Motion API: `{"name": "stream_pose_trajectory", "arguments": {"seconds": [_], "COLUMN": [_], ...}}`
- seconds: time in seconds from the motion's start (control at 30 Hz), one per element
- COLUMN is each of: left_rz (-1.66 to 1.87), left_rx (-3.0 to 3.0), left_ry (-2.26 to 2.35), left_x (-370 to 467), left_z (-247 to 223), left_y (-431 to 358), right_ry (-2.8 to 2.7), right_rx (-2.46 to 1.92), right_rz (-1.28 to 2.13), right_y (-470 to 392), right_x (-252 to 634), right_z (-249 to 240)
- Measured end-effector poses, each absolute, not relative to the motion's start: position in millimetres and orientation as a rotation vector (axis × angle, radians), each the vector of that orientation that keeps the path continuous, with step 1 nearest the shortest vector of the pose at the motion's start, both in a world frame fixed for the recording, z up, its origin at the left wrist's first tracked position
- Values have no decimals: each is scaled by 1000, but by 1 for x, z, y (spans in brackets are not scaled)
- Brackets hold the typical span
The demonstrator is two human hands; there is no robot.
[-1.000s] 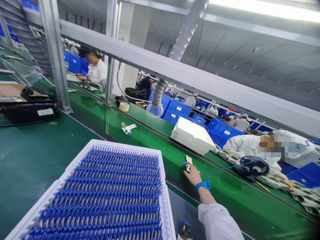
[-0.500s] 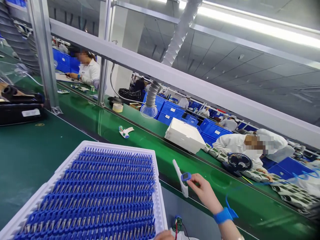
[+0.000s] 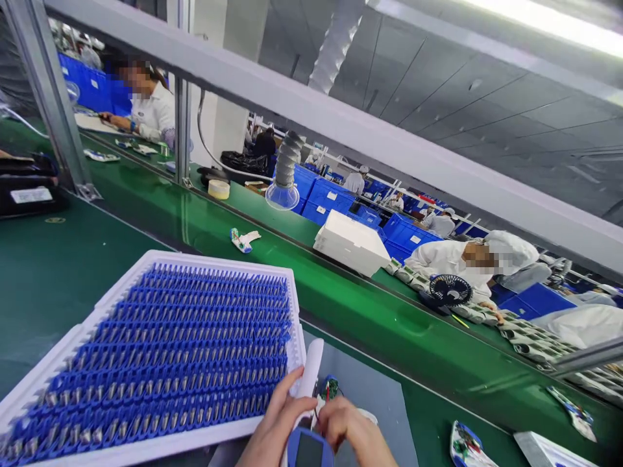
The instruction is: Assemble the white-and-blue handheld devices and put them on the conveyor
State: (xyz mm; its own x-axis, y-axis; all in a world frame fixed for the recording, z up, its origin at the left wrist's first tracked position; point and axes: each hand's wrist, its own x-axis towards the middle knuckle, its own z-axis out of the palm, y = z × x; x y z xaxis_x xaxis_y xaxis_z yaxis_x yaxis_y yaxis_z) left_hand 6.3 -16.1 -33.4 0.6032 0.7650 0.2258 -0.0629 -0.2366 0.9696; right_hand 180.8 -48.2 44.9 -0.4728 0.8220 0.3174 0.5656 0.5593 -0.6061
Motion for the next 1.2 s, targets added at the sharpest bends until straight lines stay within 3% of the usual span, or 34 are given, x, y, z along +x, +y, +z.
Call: {"name": "stream_pose_trajectory", "arguments": {"seconds": [0.17, 0.3, 0.57, 1.03, 1.2], "left_rz": [1029, 854, 151, 191, 245], "left_rx": [1930, 1776, 842, 544, 520], "left_ry": [600, 558, -18, 109, 173], "left_x": [5, -3, -7, 2, 4], "left_z": [-33, -8, -5, -13, -12], "left_y": [-21, -17, -8, -10, -11], "right_ry": [-2328, -2389, -2485, -2396, -2407], "right_rx": [-1315, -1377, -1020, -930, -974], "right_rz": [247, -46, 97, -235, -198], "right_y": [-68, -74, -65, -69, -69], "right_x": [166, 164, 167, 163, 164], "right_z": [70, 79, 87, 68, 67]}}
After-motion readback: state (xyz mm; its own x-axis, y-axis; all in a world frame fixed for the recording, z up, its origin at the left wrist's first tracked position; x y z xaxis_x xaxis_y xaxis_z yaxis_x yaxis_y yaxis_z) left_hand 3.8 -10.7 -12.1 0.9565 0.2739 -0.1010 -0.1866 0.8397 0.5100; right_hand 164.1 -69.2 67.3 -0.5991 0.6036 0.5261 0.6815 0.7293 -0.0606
